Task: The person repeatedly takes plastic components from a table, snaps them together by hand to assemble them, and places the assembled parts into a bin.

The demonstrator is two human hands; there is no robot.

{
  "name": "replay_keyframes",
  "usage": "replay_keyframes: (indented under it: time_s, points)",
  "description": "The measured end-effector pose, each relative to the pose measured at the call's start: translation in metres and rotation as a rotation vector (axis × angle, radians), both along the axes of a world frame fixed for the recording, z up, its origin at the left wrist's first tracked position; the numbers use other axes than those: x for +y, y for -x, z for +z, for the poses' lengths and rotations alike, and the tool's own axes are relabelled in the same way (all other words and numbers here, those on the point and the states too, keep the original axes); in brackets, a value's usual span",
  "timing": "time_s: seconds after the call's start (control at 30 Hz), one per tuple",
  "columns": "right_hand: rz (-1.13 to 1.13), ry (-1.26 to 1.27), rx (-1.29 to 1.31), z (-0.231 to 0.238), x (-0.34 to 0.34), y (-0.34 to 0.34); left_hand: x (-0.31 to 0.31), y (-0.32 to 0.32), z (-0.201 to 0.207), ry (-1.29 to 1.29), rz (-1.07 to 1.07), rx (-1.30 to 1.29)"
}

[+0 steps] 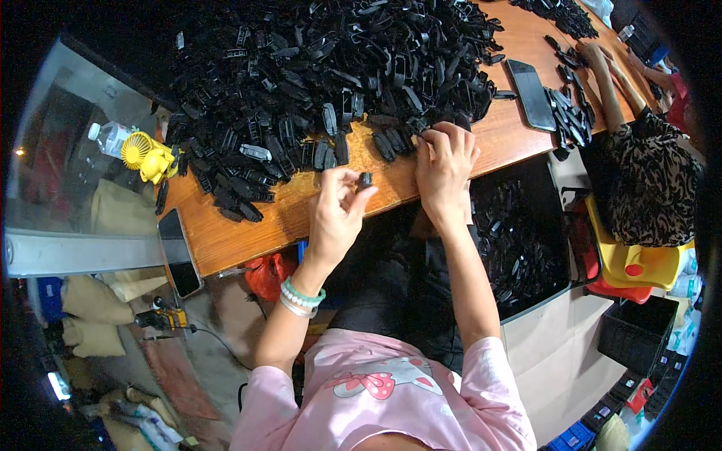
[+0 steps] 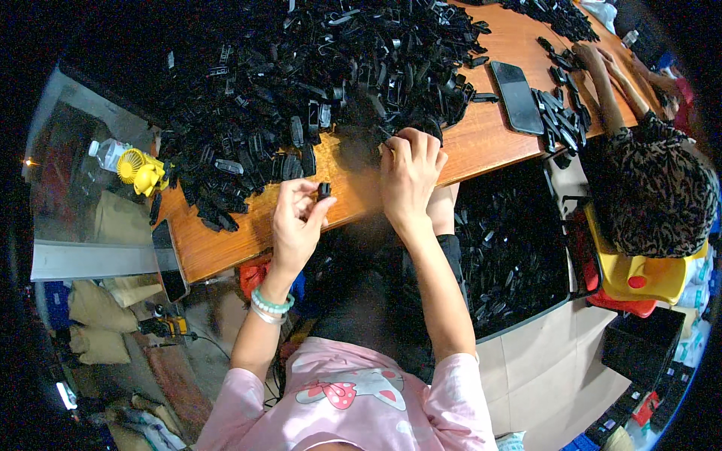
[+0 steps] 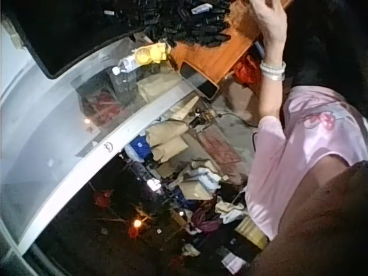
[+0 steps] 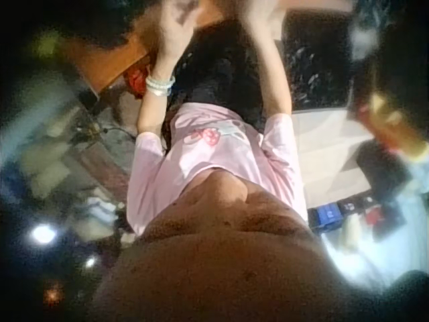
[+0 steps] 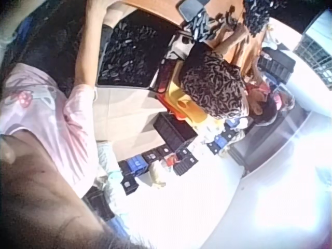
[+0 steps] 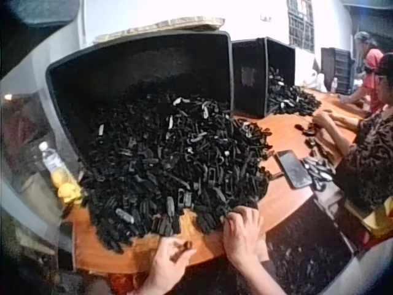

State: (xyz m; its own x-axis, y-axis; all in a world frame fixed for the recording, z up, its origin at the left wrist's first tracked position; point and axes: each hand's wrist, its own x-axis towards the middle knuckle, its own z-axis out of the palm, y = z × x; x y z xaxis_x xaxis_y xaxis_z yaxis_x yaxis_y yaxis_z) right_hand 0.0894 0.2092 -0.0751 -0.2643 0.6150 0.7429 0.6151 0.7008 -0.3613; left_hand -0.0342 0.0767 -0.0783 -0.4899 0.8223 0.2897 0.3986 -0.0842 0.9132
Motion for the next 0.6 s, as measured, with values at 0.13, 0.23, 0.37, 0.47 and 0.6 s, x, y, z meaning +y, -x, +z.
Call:
replay_keyframes:
  time_s: [0.13,0.23,0.37,0.47,0.6]
  points:
    - [0.386,0.302,0.318,0.012,-0.035,-0.016,-0.020,-0.003,0.006,0.048,-0.164,-0.366]
    - [0.669,0.604,0.321,0.015,-0.067,-0.028,-0.032,-0.005,0.021,0.104,-0.169,-0.313]
    - [0.818,0.618,0.159,0.024,-0.073,-0.037,-0.042,-0.009,0.035,0.033,-0.115,-0.081]
    - [0.883,0.720,0.063,0.029,-0.075,-0.041,-0.045,-0.009,0.045,0.054,-0.113,0.000]
    - [0.889,0.579,0.111,0.029,-0.080,-0.042,-0.046,-0.004,0.060,-0.012,-0.195,0.225]
